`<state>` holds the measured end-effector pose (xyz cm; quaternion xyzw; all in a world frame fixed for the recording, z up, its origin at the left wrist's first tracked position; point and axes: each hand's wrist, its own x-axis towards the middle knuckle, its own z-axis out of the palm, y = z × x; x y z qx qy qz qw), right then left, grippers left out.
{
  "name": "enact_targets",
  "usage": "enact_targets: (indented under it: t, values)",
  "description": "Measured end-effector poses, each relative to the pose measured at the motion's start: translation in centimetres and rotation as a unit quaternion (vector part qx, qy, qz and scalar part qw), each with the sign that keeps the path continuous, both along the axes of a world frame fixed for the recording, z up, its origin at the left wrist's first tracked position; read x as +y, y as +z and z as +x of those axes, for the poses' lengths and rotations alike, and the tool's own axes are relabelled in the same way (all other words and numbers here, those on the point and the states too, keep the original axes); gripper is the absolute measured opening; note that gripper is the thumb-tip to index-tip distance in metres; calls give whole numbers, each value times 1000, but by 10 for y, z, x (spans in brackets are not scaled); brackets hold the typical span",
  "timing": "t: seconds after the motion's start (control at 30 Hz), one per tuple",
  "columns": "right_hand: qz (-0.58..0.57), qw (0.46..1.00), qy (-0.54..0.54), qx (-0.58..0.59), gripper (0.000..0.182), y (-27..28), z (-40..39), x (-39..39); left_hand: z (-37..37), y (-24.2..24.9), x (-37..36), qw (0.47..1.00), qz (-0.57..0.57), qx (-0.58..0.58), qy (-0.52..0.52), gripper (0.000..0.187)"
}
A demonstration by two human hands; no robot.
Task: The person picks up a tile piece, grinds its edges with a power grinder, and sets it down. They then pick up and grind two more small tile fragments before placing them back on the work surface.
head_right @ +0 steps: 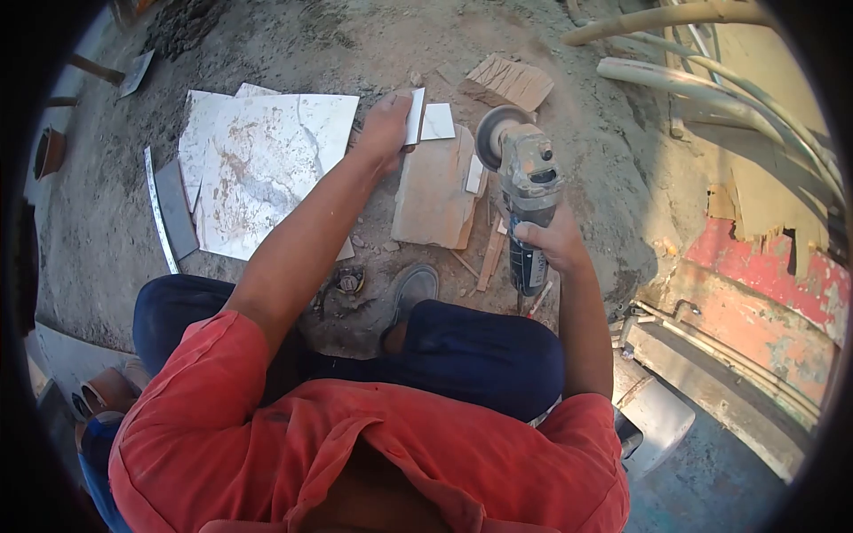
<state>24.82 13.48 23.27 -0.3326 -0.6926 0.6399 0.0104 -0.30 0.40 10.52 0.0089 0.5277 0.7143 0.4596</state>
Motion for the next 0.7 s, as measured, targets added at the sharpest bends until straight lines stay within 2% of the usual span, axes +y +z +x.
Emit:
enact_targets:
  t: [0.07, 0.23, 0.3, 0.43, 0.5, 0.7]
  values:
    - [-32, 999, 30, -6, 71, 5, -3, 0, 0, 3, 3, 1000, 20, 5, 15, 29]
    - [10, 997, 59, -40, 69, 12, -13, -6, 0, -2, 7, 995, 93, -26, 28, 32]
    - [35, 995, 77, -59, 71, 9, -14, -9, -2, -1, 2, 991, 112, -72, 2, 37]
    - [62, 990, 104, -75, 70, 0, -20, -18, -8, 3, -8, 990, 100, -79, -67, 41]
    - [83, 985, 120, -89, 70, -1, -21, -20, -10, 2, -10, 990, 78, -40, -106, 38]
    - [54, 987, 132, -68, 69, -4, -18, -22, -8, 2, -6, 988, 110, 32, -104, 32]
